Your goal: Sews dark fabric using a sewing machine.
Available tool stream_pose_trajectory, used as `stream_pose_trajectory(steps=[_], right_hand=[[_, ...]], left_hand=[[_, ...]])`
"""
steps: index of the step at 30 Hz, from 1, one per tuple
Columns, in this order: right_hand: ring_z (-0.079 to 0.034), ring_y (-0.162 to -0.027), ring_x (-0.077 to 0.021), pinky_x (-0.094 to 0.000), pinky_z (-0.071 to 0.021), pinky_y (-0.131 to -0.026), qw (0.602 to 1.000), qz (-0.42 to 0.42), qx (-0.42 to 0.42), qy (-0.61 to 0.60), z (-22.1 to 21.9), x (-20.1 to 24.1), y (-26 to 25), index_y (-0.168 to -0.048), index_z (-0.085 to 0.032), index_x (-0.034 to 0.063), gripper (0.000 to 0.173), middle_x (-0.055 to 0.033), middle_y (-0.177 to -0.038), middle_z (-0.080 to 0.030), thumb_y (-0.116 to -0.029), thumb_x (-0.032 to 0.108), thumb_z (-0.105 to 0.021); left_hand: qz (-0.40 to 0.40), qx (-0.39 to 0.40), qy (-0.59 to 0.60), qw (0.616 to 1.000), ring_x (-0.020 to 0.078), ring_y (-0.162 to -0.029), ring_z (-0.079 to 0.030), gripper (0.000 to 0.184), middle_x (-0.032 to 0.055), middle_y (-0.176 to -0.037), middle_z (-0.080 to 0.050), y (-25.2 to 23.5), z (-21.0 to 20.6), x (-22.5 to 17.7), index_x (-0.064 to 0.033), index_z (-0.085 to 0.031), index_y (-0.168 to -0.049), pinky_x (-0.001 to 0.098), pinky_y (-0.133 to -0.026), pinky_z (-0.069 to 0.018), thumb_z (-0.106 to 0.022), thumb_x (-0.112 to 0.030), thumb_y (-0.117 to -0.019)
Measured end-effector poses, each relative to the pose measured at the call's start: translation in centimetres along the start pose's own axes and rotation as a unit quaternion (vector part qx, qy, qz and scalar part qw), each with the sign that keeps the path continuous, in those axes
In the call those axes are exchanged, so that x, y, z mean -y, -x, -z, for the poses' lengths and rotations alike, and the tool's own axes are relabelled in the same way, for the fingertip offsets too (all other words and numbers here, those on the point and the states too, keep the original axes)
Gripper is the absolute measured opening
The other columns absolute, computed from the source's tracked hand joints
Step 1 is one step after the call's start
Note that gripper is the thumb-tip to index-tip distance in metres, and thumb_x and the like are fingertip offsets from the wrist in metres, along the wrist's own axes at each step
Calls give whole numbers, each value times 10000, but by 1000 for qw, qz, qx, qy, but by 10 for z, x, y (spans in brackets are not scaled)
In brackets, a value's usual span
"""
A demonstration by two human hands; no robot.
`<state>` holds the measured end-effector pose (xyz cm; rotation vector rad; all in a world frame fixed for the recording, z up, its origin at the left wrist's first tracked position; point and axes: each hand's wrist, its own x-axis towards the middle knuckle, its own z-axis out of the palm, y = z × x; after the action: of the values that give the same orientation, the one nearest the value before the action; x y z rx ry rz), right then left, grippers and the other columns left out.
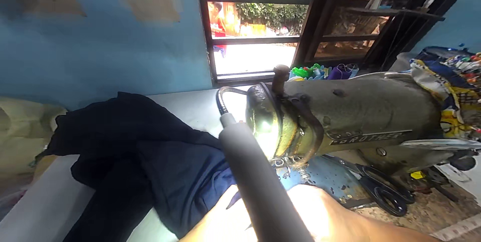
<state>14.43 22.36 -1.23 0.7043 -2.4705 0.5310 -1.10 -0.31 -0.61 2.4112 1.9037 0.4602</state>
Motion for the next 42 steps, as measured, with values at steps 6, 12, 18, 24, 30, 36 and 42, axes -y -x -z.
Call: stream_pose_trajectory(steps=[6, 12, 18, 24, 30, 36, 42], right_hand=[[-698, -1011, -183, -319, -523, -884, 999, 6, 20, 50, 2, -8, -5, -949, -734, 130, 313, -63, -1037, -760, -1042, 231, -452], [-716, -992, -208, -386, -558, -777, 982, -61, 26, 175, -8, -11, -6, -1050, -766, 164, 345, -48, -1098, -765, -996, 345, -477], [-700, -1038, -234, -419, -551, -811, 986, -86, 50, 137, -9, -14, -4, -1095, -740, 158, 390, -65, -1150, -745, -1027, 396, -439], [-686, -1098, -223, -406, -528, -861, 991, -26, 45, 122, -15, -21, 8, -1064, -743, 266, 353, -93, -1183, -734, -1026, 477, -461], [-680, -1110, -222, -412, -506, -894, 991, -18, 43, 126, -21, -24, 14, -1081, -740, 303, 320, -89, -1210, -729, -1036, 426, -447], [-591, -1273, -386, -551, -388, -1058, 947, -194, 257, 4, 30, 7, -30, -1286, -705, 38, 449, -199, -1385, -638, -1036, 332, -473], [-687, -981, -237, -416, -515, -821, 984, -49, 37, 166, -16, -29, 4, -1075, -768, 269, 412, -54, -1022, -761, -994, 530, -459]], left_hand=[[25, 50, 0, 998, 457, -1408, -456, 627, 266, -1504, -492, -1, 1, 1, -218, -570, -1465, 822, -1072, -166, -435, -617, -1001], [27, 63, 16, 998, 461, -1422, -437, 603, 261, -1529, -467, 0, 1, 2, -220, -545, -1487, 834, -1065, -145, -473, -572, -1003], [46, 86, 38, 995, 456, -1441, -413, 647, 258, -1537, -459, -2, 8, 0, -208, -540, -1492, 827, -1087, -117, -446, -619, -1001], [39, 90, 23, 995, 448, -1439, -418, 647, 250, -1555, -439, -2, 8, 1, -221, -523, -1507, 823, -1085, -114, -417, -619, -1008], [53, 84, 27, 995, 426, -1429, -445, 625, 239, -1540, -467, -3, 8, 1, -202, -562, -1473, 800, -1110, -119, -462, -599, -1001], [64, 94, 35, 993, 452, -1440, -419, 664, 263, -1543, -450, -9, 18, 2, -162, -552, -1483, 803, -1110, -118, -447, -608, -1002], [83, 89, 12, 993, 424, -1442, -429, 579, 248, -1527, -476, -20, 24, 8, -202, -572, -1464, 791, -1110, -135, -523, -504, -973]])
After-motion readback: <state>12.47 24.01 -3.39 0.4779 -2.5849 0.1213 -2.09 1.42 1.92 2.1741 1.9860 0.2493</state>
